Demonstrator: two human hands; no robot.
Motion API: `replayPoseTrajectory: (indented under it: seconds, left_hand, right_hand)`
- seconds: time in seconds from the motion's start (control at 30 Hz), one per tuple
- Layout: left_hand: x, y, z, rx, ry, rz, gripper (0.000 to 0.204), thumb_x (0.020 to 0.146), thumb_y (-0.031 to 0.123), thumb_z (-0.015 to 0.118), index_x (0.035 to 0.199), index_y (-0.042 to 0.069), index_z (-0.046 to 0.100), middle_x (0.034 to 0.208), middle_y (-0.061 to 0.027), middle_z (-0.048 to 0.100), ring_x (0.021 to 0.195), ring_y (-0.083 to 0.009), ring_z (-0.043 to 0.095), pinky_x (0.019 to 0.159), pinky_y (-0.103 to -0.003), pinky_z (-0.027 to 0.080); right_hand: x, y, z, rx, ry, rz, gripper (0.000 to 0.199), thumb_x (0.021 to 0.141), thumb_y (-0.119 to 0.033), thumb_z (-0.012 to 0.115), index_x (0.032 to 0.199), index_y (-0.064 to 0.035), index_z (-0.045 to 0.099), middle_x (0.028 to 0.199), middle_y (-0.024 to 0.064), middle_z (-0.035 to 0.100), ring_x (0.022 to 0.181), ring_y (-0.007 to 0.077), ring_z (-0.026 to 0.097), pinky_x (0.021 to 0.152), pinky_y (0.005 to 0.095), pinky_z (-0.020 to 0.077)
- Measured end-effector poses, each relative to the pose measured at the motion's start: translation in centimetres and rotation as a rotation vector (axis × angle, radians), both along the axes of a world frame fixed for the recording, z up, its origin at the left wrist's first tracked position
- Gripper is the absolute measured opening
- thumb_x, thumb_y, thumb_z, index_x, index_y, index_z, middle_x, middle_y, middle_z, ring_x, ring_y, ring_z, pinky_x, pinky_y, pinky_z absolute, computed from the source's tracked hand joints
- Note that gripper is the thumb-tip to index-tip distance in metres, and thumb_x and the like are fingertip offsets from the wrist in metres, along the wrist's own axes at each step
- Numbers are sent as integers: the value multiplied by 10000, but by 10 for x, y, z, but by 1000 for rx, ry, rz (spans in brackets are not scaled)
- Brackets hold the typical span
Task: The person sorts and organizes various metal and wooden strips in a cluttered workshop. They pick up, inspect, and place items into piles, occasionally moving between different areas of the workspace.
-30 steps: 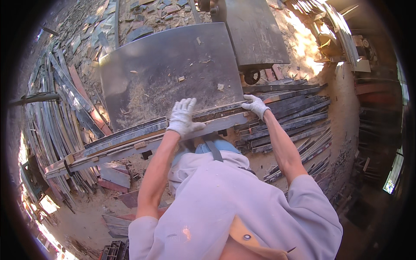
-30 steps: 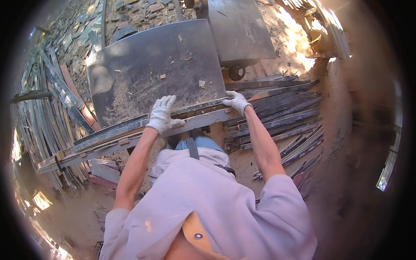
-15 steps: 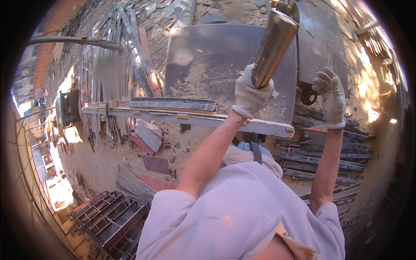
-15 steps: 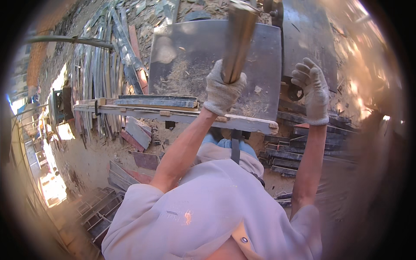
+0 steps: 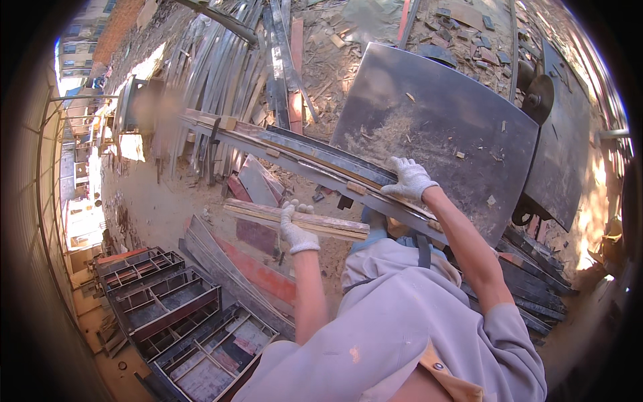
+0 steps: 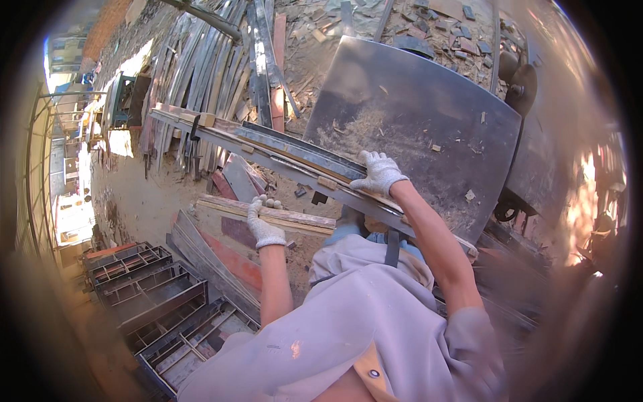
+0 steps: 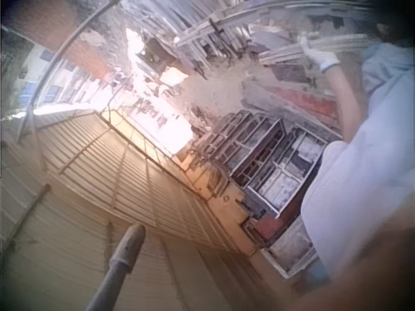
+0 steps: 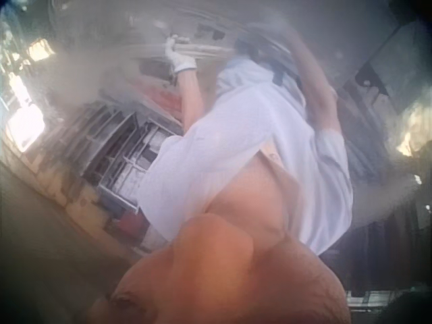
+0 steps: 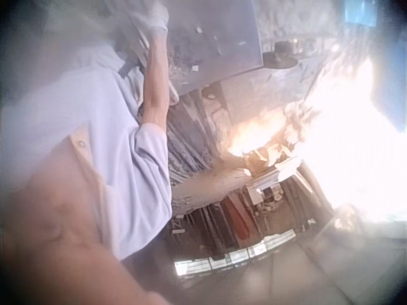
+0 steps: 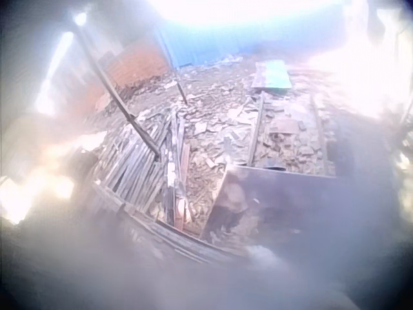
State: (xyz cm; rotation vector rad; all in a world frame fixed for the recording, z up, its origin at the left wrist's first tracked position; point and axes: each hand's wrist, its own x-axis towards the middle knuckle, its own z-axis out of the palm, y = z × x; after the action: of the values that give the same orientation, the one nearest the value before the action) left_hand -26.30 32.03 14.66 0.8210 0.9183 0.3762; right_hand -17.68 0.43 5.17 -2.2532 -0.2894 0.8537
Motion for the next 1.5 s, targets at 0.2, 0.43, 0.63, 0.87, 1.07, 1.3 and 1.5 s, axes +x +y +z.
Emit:
replayPoseTrajectory:
  seconds: [0.2, 0.43, 0.63, 0.87, 1.07, 1.3, 1.5]
  left_hand:
    - [2, 65, -15, -33, 134, 103, 213, 940, 97, 634, 1147, 126, 595, 1013, -55, 697, 821, -207, 660, 790, -419, 602]
    - [38, 87, -27, -113, 120, 40, 209, 943, 114, 638, 1148, 135, 600, 1018, -57, 703, 824, -209, 666, 790, -428, 604]
    - [60, 97, -26, -136, 168, 26, 202, 942, 122, 640, 1141, 129, 607, 999, -53, 704, 818, -202, 668, 780, -420, 608]
    - [79, 117, -37, -226, 151, -99, 166, 919, 126, 654, 1083, 117, 626, 974, -31, 696, 815, -192, 662, 795, -409, 612]
    - [93, 120, -37, -246, 175, -249, 139, 907, 121, 662, 1044, 104, 645, 937, -40, 679, 834, -202, 665, 839, -417, 619]
    - [115, 57, -38, -475, 87, -625, 295, 848, 134, 671, 1137, 80, 656, 1304, -219, 661, 1273, -452, 604, 1141, -701, 422]
    - [78, -109, 15, -667, 84, -1356, 441, 825, 303, 733, 1225, 123, 689, 1268, -111, 696, 1190, -308, 640, 1054, -587, 480]
  right_hand:
    - [21, 40, -4, -68, 95, 15, 974, 637, -604, 882, 1357, -12, 602, 1274, 259, 660, 1243, 397, 619, 1035, 454, 510]
    - [40, 50, -13, -117, 359, 198, 867, 564, -596, 916, 1126, 35, 722, 1096, 249, 750, 1045, 388, 722, 922, 440, 559]
    - [31, 52, -2, -92, 366, 112, 767, 609, -423, 889, 1192, 17, 656, 1096, 249, 732, 1064, 412, 698, 921, 453, 548]
    - [43, 31, -16, 90, 547, -57, 641, 553, -104, 861, 1170, -22, 710, 1025, 161, 757, 937, 290, 709, 844, 412, 558]
    - [16, 21, 0, 279, 864, -288, 549, 600, -10, 840, 1140, -35, 742, 937, 114, 757, 843, 230, 709, 740, 371, 593]
    - [-71, -30, 106, 624, 894, -641, 672, 620, -59, 904, 1260, -37, 702, 1105, 90, 745, 953, 190, 686, 858, 355, 573]
    - [-243, -8, 131, 1056, 548, -1079, 714, 677, -21, 871, 1346, -16, 622, 1136, 110, 733, 984, 201, 697, 833, 358, 603]
